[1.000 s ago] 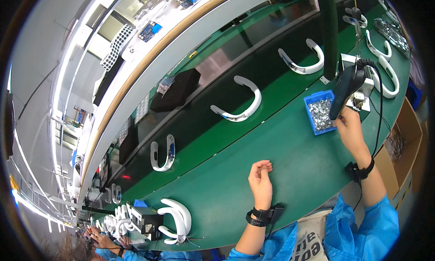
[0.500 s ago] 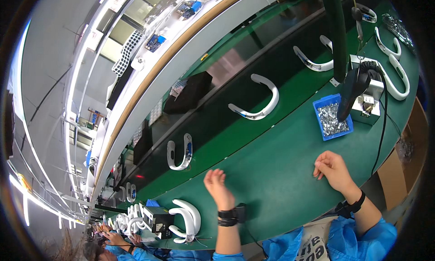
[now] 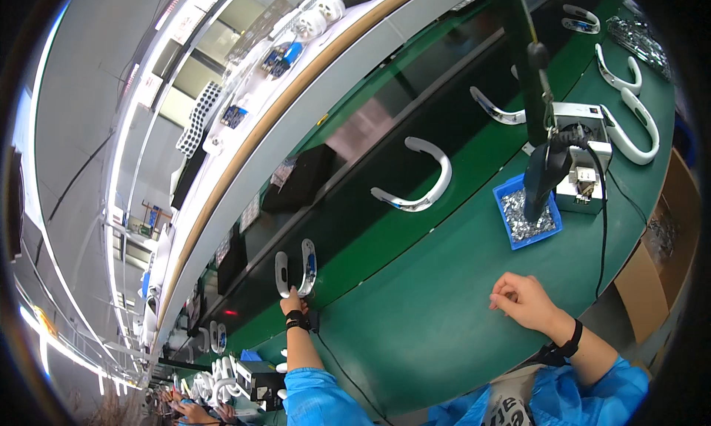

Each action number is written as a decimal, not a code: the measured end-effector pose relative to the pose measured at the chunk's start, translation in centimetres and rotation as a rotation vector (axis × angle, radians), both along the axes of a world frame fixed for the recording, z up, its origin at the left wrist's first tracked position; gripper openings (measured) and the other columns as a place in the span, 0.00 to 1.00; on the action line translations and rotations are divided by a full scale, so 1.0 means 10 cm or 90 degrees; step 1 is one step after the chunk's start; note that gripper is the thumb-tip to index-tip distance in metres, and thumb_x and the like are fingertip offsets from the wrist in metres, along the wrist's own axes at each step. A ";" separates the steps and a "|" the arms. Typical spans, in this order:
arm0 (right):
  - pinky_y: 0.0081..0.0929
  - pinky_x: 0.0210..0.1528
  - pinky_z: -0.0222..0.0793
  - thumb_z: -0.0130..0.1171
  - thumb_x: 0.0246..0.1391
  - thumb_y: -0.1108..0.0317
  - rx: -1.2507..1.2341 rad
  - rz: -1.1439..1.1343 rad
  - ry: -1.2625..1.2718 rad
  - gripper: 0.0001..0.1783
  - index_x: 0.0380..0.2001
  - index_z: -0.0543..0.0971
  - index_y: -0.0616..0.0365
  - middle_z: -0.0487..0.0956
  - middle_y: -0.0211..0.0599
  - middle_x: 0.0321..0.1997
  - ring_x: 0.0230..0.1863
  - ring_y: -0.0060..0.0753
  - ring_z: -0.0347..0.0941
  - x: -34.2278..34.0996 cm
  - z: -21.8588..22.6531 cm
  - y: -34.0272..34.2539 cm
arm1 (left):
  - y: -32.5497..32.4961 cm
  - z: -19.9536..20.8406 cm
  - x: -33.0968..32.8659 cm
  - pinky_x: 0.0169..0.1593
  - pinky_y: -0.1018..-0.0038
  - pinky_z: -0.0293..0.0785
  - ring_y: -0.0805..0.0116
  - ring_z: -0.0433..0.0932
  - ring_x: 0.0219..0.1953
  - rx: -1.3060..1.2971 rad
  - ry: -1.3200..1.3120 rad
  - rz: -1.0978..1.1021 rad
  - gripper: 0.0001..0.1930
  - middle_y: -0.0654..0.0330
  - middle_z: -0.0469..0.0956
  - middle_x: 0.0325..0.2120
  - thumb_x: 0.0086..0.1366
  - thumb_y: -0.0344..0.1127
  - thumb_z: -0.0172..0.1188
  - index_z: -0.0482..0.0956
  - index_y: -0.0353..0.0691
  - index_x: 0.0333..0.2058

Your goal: Assembling components of a curved white electronic device shell using screws and an electric screwdriver.

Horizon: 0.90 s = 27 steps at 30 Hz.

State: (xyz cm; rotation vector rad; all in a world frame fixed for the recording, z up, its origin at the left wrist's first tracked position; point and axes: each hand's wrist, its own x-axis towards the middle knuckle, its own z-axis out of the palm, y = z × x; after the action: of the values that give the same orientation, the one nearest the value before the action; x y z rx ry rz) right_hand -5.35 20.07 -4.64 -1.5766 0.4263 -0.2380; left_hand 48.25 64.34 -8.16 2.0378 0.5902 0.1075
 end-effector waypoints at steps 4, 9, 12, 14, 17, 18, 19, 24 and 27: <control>0.22 0.31 0.80 0.62 0.68 0.73 0.005 0.007 0.000 0.06 0.40 0.77 0.65 0.88 0.39 0.33 0.31 0.22 0.84 -0.01 0.00 -0.02 | -0.32 0.08 0.00 0.22 0.64 0.83 0.58 0.84 0.20 0.229 0.055 -0.074 0.21 0.48 0.86 0.29 0.65 0.42 0.67 0.82 0.24 0.40; 0.23 0.30 0.80 0.62 0.69 0.71 0.005 0.026 -0.035 0.07 0.40 0.78 0.64 0.88 0.37 0.32 0.31 0.24 0.85 -0.01 0.01 -0.01 | 0.08 -0.06 0.19 0.25 0.59 0.88 0.44 0.88 0.29 -0.087 -0.073 -0.096 0.19 0.37 0.84 0.36 0.62 0.34 0.63 0.80 0.18 0.41; 0.23 0.31 0.80 0.61 0.69 0.71 -0.017 0.027 -0.028 0.06 0.40 0.78 0.63 0.88 0.36 0.31 0.32 0.24 0.86 -0.01 0.06 -0.02 | 0.24 0.12 0.30 0.37 0.57 0.87 0.47 0.87 0.39 -0.399 0.047 -0.182 0.18 0.44 0.84 0.41 0.66 0.37 0.62 0.78 0.26 0.47; 0.24 0.31 0.81 0.60 0.70 0.72 -0.016 0.040 -0.033 0.05 0.41 0.77 0.63 0.88 0.38 0.33 0.34 0.25 0.86 0.03 0.08 -0.02 | 0.46 0.18 0.25 0.47 0.63 0.83 0.56 0.85 0.46 -0.667 0.060 -0.230 0.13 0.56 0.86 0.43 0.70 0.42 0.63 0.79 0.38 0.44; 0.24 0.31 0.81 0.59 0.71 0.73 0.009 -0.004 -0.020 0.05 0.41 0.77 0.64 0.88 0.41 0.37 0.36 0.25 0.86 0.00 0.00 -0.01 | -0.32 0.33 -0.20 0.61 0.58 0.80 0.53 0.81 0.58 -0.736 -0.088 -0.244 0.14 0.49 0.82 0.54 0.78 0.37 0.59 0.76 0.33 0.53; 0.24 0.31 0.82 0.58 0.72 0.73 0.034 -0.023 -0.030 0.04 0.42 0.77 0.65 0.87 0.42 0.38 0.37 0.26 0.86 0.02 -0.02 -0.01 | -0.47 0.40 -0.29 0.66 0.55 0.77 0.51 0.79 0.61 -0.755 -0.117 -0.282 0.13 0.48 0.80 0.56 0.79 0.34 0.57 0.74 0.32 0.55; 0.24 0.31 0.82 0.58 0.72 0.73 0.032 -0.018 -0.030 0.04 0.42 0.77 0.65 0.87 0.42 0.38 0.37 0.26 0.86 0.03 -0.03 -0.01 | -0.59 0.47 -0.37 0.71 0.51 0.74 0.49 0.77 0.64 -0.773 -0.145 -0.320 0.13 0.46 0.78 0.59 0.80 0.31 0.55 0.73 0.30 0.57; 0.25 0.35 0.82 0.59 0.72 0.72 0.037 -0.004 -0.031 0.05 0.41 0.77 0.64 0.86 0.39 0.38 0.40 0.26 0.85 0.03 0.01 0.00 | -1.29 0.92 -0.95 0.74 0.44 0.71 0.43 0.76 0.65 -0.710 -0.286 -0.320 0.15 0.41 0.76 0.59 0.80 0.26 0.54 0.69 0.30 0.61; 0.25 0.35 0.81 0.60 0.72 0.71 0.069 -0.008 -0.032 0.06 0.42 0.78 0.64 0.87 0.40 0.39 0.41 0.27 0.85 -0.08 -0.02 0.06 | -1.48 1.30 -1.54 0.67 0.49 0.79 0.50 0.80 0.60 -0.627 -0.286 -0.360 0.19 0.43 0.77 0.58 0.78 0.26 0.57 0.63 0.32 0.63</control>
State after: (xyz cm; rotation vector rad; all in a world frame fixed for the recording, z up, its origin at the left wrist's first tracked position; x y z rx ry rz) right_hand -6.19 20.71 -4.89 -1.4591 0.4038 -0.2598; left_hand 32.85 49.58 4.79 1.0881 -0.2228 -0.0600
